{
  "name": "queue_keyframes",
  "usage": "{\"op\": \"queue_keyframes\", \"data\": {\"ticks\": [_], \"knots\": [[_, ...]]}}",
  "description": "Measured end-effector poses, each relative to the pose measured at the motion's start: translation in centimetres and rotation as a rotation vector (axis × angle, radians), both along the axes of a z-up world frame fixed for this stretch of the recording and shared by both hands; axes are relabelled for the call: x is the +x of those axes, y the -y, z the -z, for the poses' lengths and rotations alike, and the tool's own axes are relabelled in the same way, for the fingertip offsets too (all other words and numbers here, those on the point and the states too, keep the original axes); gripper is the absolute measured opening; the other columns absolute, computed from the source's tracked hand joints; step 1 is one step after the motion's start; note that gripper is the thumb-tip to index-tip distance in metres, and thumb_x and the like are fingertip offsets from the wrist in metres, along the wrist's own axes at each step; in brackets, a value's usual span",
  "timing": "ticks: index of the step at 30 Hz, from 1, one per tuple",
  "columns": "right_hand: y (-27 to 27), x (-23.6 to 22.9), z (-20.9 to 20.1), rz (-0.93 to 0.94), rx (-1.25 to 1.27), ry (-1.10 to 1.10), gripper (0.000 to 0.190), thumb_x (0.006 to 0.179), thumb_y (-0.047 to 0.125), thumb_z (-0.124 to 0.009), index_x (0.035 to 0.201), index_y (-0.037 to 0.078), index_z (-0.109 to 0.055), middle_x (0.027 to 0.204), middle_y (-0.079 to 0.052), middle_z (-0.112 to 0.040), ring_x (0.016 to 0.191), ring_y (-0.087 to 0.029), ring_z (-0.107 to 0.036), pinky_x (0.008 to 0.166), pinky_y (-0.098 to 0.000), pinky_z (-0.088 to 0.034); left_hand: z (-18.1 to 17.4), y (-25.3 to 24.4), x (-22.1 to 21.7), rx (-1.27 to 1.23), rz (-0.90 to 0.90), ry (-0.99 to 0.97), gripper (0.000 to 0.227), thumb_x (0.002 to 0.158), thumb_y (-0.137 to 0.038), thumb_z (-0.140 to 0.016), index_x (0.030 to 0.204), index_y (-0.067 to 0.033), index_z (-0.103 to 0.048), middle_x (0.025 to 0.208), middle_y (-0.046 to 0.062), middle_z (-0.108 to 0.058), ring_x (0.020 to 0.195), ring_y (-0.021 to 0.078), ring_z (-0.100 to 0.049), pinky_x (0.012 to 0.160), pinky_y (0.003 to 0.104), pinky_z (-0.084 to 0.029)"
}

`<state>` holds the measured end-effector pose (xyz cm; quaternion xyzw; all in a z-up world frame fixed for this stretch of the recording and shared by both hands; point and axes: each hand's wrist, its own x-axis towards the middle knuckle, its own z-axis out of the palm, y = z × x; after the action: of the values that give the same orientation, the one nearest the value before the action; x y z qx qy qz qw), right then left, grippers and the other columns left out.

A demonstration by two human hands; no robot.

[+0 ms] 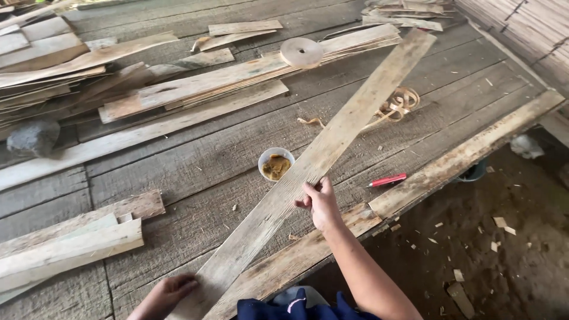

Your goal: The person uses a red utility knife to score and split long, thin wooden planks on a wooden workbench. They repeatedly position the planks, score them, and break them into smaller pieces, stacking the finished pieces on the bench.

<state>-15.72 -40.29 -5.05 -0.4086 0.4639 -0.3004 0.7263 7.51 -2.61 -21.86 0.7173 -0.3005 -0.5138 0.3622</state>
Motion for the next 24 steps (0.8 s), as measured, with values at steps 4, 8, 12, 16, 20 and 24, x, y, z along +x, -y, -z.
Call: {"op": "queue_keyframes", "data": {"ticks": [4, 8, 12, 16, 20, 24], "knots": [[0.7, -1.6, -0.3, 0.045, 0.016, 0.06, 0.023, 0.098, -0.003, -0.064, 0.105, 0.001, -0.043, 0.087, -0.011, -0.049, 0.061, -0.015, -0.048, 0.064, -0.0449, -0.066, 1.4, 1.0, -0.7, 0.041, -0.063, 0.224, 0.038, 0.088, -0.036, -0.072, 0.118, -0.0144, -0.082, 0.116, -0.005, -0.088, 0.108, 0.0057, -0.077, 0.103, 0.022, -0.053], [3.2, -3.2, -0.7, 0.063, 0.012, 0.124, 0.026, 0.096, -0.001, -0.066, 0.101, 0.003, -0.041, 0.087, -0.01, -0.048, 0.061, -0.016, -0.048, 0.064, -0.0461, -0.066, -2.9, 4.6, -3.0, 0.042, -0.138, 0.256, 0.032, 0.09, -0.033, -0.069, 0.114, -0.018, -0.082, 0.101, -0.008, -0.085, 0.1, 0.0024, -0.072, 0.099, 0.021, -0.049], [6.0, -6.4, -4.2, 0.087, -0.027, -0.019, 0.026, 0.097, -0.001, -0.067, 0.115, 0.0, -0.049, 0.098, -0.012, -0.056, 0.063, -0.016, -0.054, 0.058, -0.0343, -0.06, -9.8, 9.7, -8.0, 0.16, -0.325, 0.83, 0.026, 0.089, -0.052, -0.062, 0.099, -0.0327, -0.076, 0.095, -0.009, -0.082, 0.096, 0.0091, -0.075, 0.092, 0.032, -0.042], [14.3, -12.4, -1.6, 0.208, -0.901, -0.345, 0.039, 0.089, 0.018, -0.067, 0.114, 0.006, -0.04, 0.104, -0.011, -0.046, 0.086, -0.021, -0.047, 0.074, -0.0366, -0.046, -14.3, 15.6, -12.4, -0.344, -0.401, 1.492, 0.008, 0.098, -0.026, -0.066, 0.091, -0.0227, -0.069, 0.082, -0.005, -0.068, 0.083, 0.0231, -0.062, 0.086, 0.042, -0.031], [23.3, -18.2, -5.7, 0.1, -1.633, -0.493, 0.055, 0.09, -0.002, -0.07, 0.137, -0.002, -0.041, 0.146, -0.024, -0.033, 0.132, -0.034, -0.036, 0.102, -0.0476, -0.053, -18.1, 22.5, -16.6, -0.478, -0.475, 1.683, 0.004, 0.096, -0.021, -0.074, 0.099, -0.0216, -0.076, 0.084, -0.011, -0.071, 0.086, 0.017, -0.06, 0.095, 0.041, -0.026], [33.0, -23.9, -6.6, 0.05, -1.865, -0.68, 0.064, 0.099, 0.016, -0.076, 0.147, 0.026, -0.035, 0.165, -0.009, -0.015, 0.157, -0.041, -0.003, 0.126, -0.0746, -0.002, -21.2, 28.9, -20.8, -0.636, -0.483, 1.823, 0.003, 0.1, -0.024, -0.07, 0.102, -0.0227, -0.072, 0.091, -0.007, -0.075, 0.107, 0.0235, -0.064, 0.113, 0.047, -0.014]]}}
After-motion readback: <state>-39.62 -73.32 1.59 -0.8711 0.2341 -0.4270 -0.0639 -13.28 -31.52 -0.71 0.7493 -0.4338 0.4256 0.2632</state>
